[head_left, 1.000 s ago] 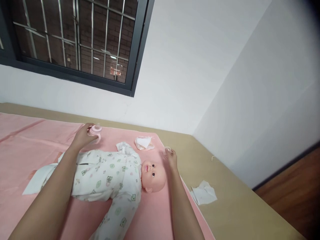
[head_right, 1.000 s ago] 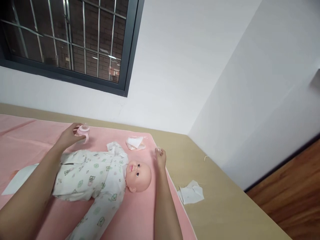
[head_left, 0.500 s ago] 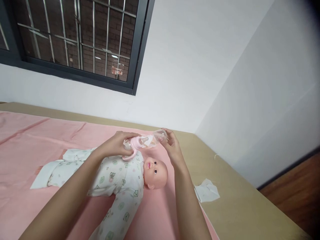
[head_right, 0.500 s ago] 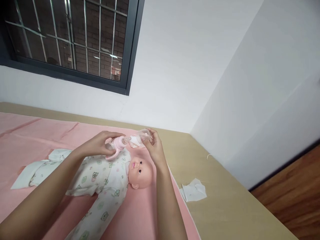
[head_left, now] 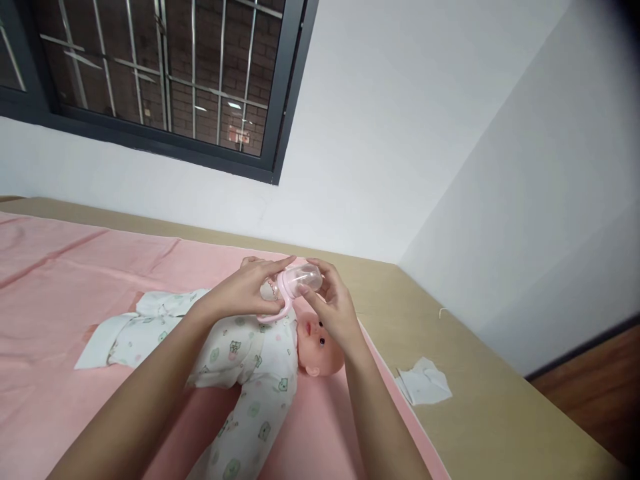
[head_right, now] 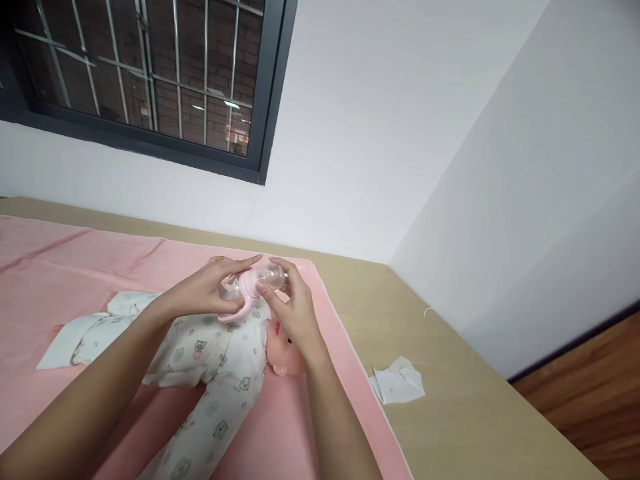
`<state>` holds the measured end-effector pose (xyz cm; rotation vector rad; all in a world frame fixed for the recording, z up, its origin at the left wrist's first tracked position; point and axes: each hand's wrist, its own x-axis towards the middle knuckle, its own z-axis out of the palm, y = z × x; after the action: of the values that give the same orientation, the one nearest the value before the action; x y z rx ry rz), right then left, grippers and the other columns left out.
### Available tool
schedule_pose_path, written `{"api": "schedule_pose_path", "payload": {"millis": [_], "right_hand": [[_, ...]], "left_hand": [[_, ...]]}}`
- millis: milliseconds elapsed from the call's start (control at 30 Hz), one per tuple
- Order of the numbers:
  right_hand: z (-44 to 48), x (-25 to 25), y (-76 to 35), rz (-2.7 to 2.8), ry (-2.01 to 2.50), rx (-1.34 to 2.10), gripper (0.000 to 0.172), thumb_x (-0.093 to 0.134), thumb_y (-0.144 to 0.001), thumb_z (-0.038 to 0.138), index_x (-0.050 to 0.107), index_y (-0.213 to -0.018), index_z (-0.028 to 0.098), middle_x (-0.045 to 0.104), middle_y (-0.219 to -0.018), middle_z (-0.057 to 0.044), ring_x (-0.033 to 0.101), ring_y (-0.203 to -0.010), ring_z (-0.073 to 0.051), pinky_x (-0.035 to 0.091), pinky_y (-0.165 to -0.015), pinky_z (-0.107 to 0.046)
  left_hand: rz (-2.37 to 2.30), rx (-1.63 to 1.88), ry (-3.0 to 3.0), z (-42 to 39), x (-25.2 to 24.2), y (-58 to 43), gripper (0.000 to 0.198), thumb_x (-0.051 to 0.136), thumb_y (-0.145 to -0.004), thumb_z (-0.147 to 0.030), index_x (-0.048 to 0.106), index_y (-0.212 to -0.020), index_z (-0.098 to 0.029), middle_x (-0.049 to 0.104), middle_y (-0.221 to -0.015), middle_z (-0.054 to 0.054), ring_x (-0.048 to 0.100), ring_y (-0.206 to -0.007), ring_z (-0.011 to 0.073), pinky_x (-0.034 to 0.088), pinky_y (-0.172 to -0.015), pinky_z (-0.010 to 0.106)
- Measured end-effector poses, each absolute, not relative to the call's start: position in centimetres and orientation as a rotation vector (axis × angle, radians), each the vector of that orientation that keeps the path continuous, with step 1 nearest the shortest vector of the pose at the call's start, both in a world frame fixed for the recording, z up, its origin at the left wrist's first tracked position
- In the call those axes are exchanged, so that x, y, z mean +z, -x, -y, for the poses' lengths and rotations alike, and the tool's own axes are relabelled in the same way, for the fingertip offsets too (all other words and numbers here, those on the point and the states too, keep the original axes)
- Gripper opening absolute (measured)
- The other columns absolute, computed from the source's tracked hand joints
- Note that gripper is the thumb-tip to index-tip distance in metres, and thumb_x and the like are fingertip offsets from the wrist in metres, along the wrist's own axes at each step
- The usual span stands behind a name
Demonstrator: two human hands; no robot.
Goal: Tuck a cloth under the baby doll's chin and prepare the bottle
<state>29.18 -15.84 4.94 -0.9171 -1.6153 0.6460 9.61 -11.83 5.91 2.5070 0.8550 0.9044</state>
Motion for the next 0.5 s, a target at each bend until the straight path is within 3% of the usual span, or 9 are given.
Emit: {"api": "schedule_pose_path", "payload": {"millis": [267,500], "right_hand": [[15.6,4.6,-28.6,1.479,0.901,0.691,0.046,0.072,-0.074,0.038,0.057,-0.115,0.025,0.059,-0.121,-0.006,0.060,-0.105,-0.018,0.054,-0.084,-0.029],[15.7,3.9,-27.4,1.404,0.924,0.706,0.047,0.076,-0.071,0.037,0.057,-0.111,0.023,0.063,-0.114,-0.006,0.064,-0.098,-0.017,0.055,-0.082,-0.029]], "left_hand": [[-0.743,0.868,-2.525,11.4,5.9,-9.2,0.070,0.056,-0.077,-0.026,0.037,-0.144,-0.029,0.061,-0.104,0.002,0.054,-0.088,0.0184,0.044,-0.078,0.028],[-0.636,0.854,-2.621,10.5,6.1,-8.1,0.065,0.056,-0.074,-0.024,0.044,-0.138,-0.026,0.061,-0.115,0.004,0.056,-0.100,0.0216,0.045,-0.083,0.030]]}}
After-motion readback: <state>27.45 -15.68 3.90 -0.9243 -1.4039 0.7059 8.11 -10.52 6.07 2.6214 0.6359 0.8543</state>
